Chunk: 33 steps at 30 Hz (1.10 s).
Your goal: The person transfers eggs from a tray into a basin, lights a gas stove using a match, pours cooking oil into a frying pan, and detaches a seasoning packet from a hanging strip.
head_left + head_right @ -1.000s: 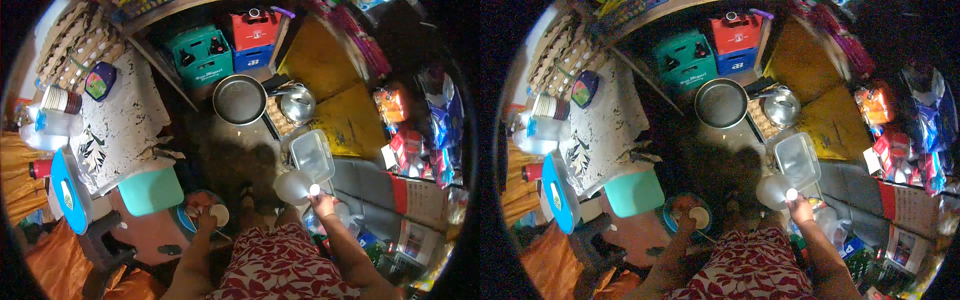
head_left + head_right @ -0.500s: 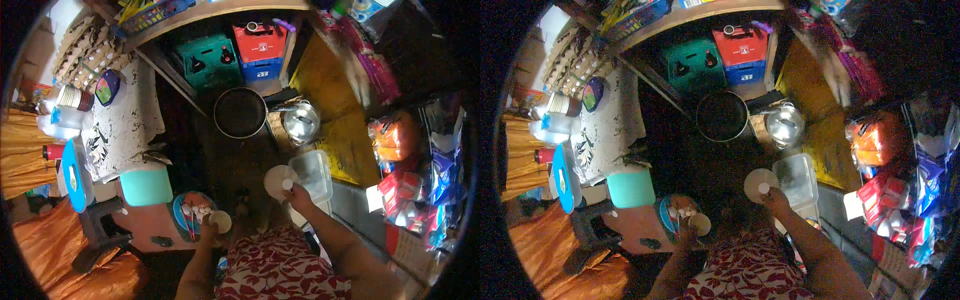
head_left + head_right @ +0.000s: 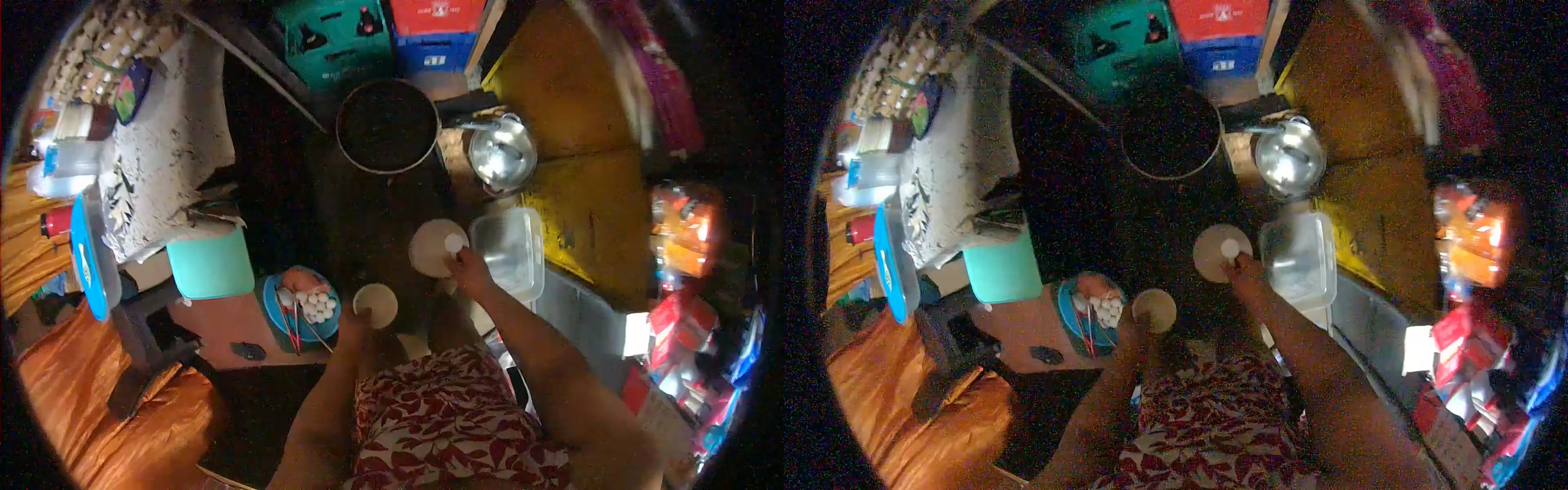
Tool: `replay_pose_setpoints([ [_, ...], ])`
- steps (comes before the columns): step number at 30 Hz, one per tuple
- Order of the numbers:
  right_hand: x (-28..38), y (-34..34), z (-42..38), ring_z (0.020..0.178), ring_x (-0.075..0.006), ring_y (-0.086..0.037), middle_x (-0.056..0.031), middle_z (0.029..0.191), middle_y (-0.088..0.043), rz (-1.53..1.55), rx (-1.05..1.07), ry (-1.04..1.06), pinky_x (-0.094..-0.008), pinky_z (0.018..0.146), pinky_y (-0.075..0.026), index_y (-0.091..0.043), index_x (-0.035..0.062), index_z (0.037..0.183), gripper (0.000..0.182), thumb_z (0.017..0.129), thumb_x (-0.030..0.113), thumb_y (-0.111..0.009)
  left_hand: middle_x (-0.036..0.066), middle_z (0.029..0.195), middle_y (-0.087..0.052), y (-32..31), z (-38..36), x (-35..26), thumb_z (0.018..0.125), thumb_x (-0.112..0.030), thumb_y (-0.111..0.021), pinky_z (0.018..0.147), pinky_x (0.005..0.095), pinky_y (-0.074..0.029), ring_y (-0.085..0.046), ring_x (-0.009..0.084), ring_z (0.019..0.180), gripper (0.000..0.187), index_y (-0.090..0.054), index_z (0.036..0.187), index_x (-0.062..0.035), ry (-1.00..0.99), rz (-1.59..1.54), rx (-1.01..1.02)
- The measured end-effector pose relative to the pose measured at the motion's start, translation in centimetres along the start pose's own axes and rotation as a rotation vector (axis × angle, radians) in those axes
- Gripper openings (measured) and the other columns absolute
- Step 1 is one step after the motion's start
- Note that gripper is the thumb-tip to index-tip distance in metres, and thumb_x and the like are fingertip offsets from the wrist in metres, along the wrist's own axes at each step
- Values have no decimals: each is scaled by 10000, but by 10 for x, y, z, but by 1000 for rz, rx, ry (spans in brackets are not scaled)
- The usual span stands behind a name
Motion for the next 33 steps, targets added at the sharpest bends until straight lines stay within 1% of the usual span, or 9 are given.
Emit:
replay_pose_setpoints([
  [2,6,-15,19,703,-319,-626,-158,764,-624,-48,-127,306,-403,618,-484,-581,18,926,309,862,308,-665,257,1041,-643,-10,61,66,799,-186,-644,783,468,-515,-637,419,935,462,-537,1209,0,-128,-46,-28],
  [5,-32,-63,73,706,-324,-629,-158,757,-625,-246,-67,166,-404,619,-490,-602,21,955,322,858,321,-667,246,1049,-653,-11,119,105,814,-212,-630,772,472,-516,-644,401,944,456,-539,1220,-25,-142,37,-65],
  [8,-41,-93,107,737,-332,-641,-168,784,-638,-66,-17,85,-410,648,-499,-615,32,999,340,856,336,-670,180,1039,-637,-24,180,156,881,-233,-670,740,464,-519,-619,290,921,436,-521,1232,-21,-904,1283,-88],
  [12,-31,-127,144,858,-369,-654,-190,915,-671,-142,6,166,-436,735,-510,-629,39,1064,367,868,350,-647,256,1063,-624,-10,208,89,858,-276,-600,784,491,-515,-631,420,926,374,-582,1144,-35,-170,473,-161],
  [20,-45,-176,212,884,-374,-651,-202,901,-667,-333,26,472,-458,741,-509,-649,72,1025,360,884,402,-615,242,1125,-596,-46,276,74,833,-152,-650,819,456,-528,-626,324,964,406,-565,1208,-23,-817,1107,-184],
  [23,-67,-188,234,898,-355,-658,-177,942,-680,-372,86,619,-442,768,-509,-647,110,1087,348,865,378,-652,212,1122,-615,-43,304,77,815,-176,-686,837,440,-530,-632,308,966,465,-549,1218,12,-216,-271,-104],
  [26,-87,-199,248,927,-338,-655,-170,1007,-678,-505,168,453,-424,797,-508,-643,106,1126,369,865,367,-655,215,1129,-626,-44,322,73,767,-207,-741,848,421,-537,-636,348,977,460,-606,1156,-1,-281,-720,-15],
  [31,-93,-209,250,999,-319,-636,-140,1105,-661,-596,272,500,-385,857,-505,-635,87,1143,396,842,339,-681,233,1032,-668,-26,318,8,796,-396,-721,824,436,-549,-658,387,955,496,-640,1126,-34,-951,744,-491],
  [33,-76,-205,234,994,-328,-633,-142,1054,-667,-503,179,621,-388,856,-505,-638,67,1101,364,843,322,-677,228,1016,-673,-29,313,-14,785,-390,-737,829,435,-547,-660,386,952,489,-644,1104,-32,-984,730,-545],
])
Point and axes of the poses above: each hand's wrist, its own z-axis towards the middle knuckle, its own y-axis out of the back of the hand, x = y × z, the point moved 5 cm from there along z, towards the middle knuckle
